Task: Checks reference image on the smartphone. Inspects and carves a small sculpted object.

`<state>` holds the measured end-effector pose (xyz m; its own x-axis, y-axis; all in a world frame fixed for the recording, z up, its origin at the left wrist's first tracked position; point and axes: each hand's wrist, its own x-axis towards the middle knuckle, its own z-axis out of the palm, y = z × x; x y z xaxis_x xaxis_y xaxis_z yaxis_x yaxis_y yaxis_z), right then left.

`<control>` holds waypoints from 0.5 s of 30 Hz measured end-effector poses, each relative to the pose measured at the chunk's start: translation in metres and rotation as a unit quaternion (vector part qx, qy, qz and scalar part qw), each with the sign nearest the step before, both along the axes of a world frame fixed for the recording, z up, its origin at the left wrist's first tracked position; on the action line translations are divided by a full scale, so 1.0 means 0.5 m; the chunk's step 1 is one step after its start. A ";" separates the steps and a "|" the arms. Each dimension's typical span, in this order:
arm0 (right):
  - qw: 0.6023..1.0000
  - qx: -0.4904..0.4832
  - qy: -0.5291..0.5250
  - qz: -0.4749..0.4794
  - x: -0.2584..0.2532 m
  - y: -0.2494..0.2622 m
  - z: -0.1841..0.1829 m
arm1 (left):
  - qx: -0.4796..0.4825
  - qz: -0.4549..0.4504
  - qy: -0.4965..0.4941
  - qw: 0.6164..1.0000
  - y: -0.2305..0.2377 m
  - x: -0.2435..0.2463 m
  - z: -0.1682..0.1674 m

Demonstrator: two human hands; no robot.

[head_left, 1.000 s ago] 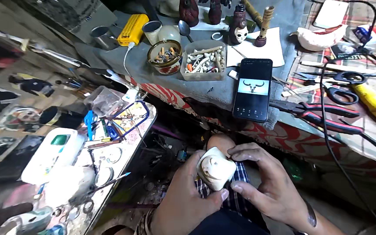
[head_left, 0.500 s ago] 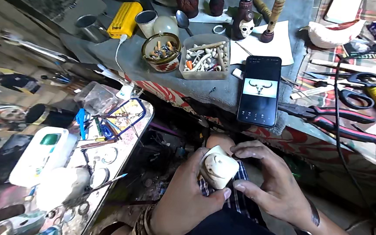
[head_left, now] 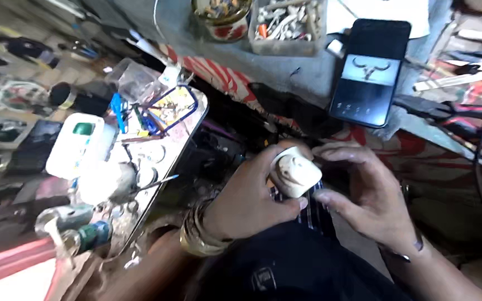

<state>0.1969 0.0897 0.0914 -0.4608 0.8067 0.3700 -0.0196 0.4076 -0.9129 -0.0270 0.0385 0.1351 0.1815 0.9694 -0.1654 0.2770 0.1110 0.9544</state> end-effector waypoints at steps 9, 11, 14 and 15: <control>1.000 0.027 -0.001 0.002 -0.013 -0.014 0.019 | 0.052 0.026 0.075 0.996 -0.021 0.002 0.022; 0.999 0.035 -0.003 -0.001 -0.017 -0.015 0.022 | 0.089 0.048 0.103 0.990 -0.032 0.007 0.019; 0.999 0.051 -0.005 -0.012 -0.017 -0.019 0.026 | 0.161 0.108 0.129 0.972 -0.043 0.020 0.005; 0.998 0.058 -0.008 -0.019 -0.017 -0.021 0.026 | 0.175 0.128 0.122 0.968 -0.044 0.024 0.001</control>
